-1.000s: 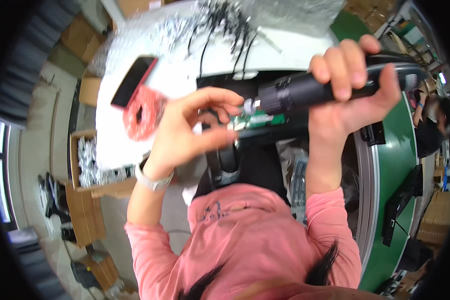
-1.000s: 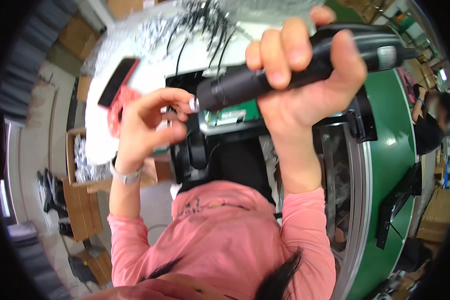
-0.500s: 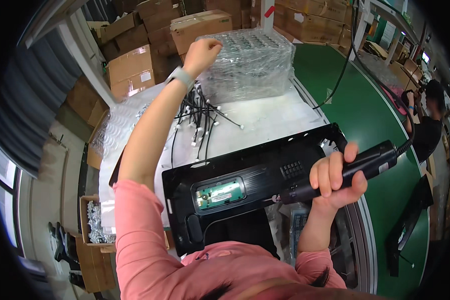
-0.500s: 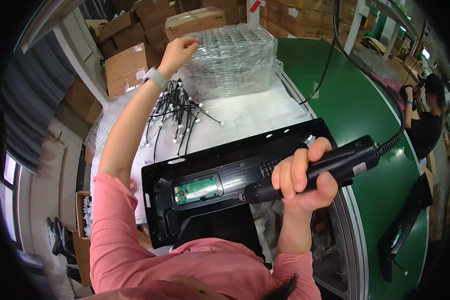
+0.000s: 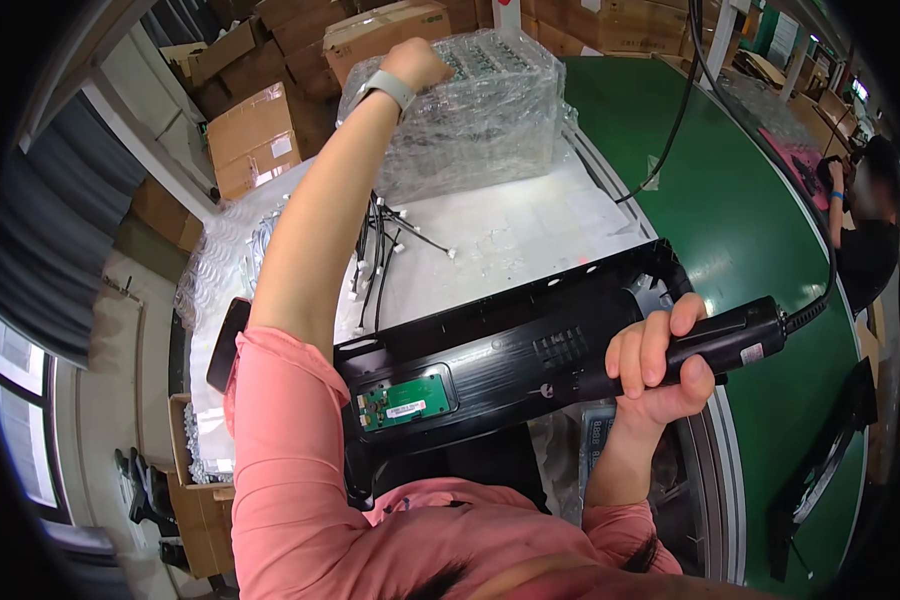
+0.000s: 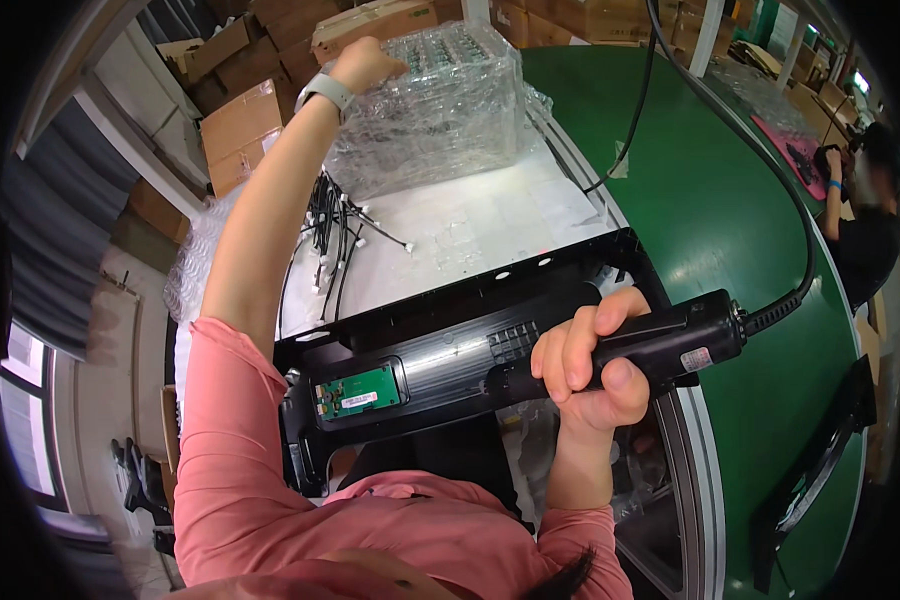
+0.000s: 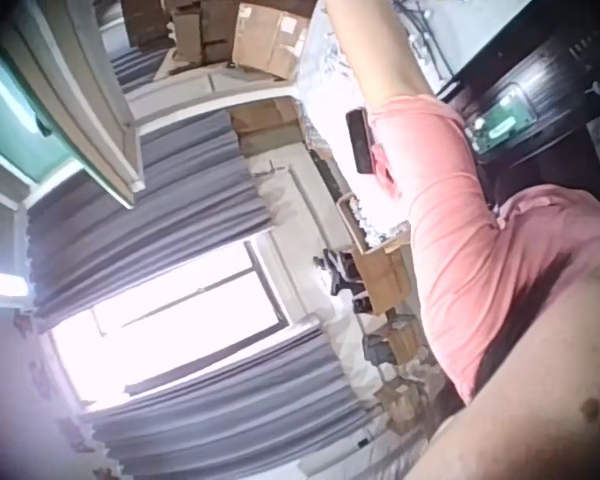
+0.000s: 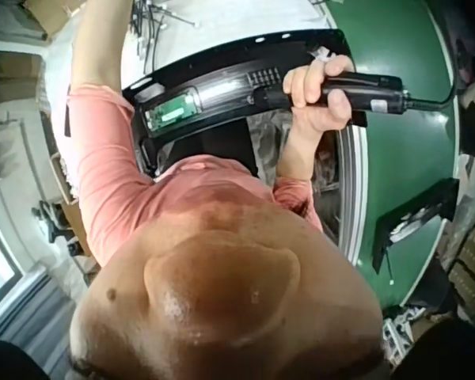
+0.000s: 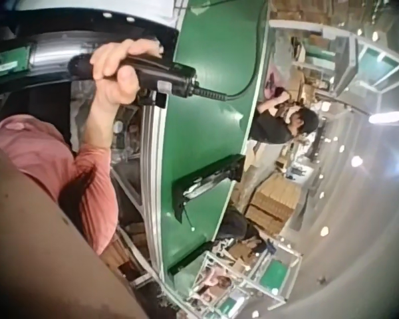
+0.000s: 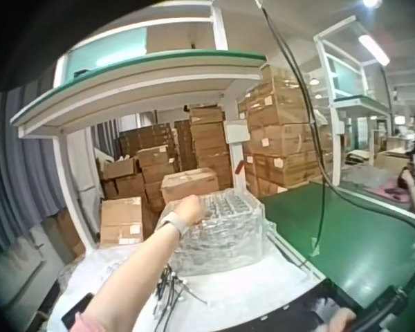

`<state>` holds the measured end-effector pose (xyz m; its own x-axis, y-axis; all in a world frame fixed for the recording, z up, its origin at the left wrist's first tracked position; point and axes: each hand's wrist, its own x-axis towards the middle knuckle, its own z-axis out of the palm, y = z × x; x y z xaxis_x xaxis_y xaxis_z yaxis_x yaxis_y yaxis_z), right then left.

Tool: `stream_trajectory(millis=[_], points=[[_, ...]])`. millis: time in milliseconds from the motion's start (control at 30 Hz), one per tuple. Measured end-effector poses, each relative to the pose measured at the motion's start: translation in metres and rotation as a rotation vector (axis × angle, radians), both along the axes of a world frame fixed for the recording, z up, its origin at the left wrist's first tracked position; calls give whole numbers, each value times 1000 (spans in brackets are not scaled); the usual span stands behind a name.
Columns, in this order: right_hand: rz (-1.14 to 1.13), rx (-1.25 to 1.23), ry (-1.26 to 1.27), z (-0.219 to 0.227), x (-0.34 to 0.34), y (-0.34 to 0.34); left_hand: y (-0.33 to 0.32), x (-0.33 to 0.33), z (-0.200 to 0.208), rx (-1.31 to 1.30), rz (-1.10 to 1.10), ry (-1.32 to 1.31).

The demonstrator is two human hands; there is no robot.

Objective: Assembling circuit boards into plastic housings using an electric screwdriver at a factory station.

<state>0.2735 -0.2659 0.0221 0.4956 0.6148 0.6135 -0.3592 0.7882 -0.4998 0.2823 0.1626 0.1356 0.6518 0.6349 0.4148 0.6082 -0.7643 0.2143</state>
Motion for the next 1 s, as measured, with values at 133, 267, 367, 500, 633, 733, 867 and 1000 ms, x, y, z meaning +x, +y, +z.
stream_trajectory(millis=[133,267,367,500,633,733,867,1000], points=[[-21,-25,27,0,-5,-4,-2,-10,0,-98,42,-72],[-44,-62,63,0,-12,-10,-82,-45,19,-45,8,-187],[24,-36,12,5,-19,-11,-68,-72,22,-74,-131,-287],[59,-80,61,10,-24,-13,-73,-126,9,-390,-411,-338],[293,19,-70,15,-34,6,-111,-213,-15,-674,-400,-340],[345,24,-153,22,-44,12,-120,-247,-42,-840,-496,-269],[388,-18,-223,35,-79,29,-140,-298,-60,-1077,-614,-64],[286,-140,-214,39,-120,54,-155,-295,-73,-394,-928,258]])
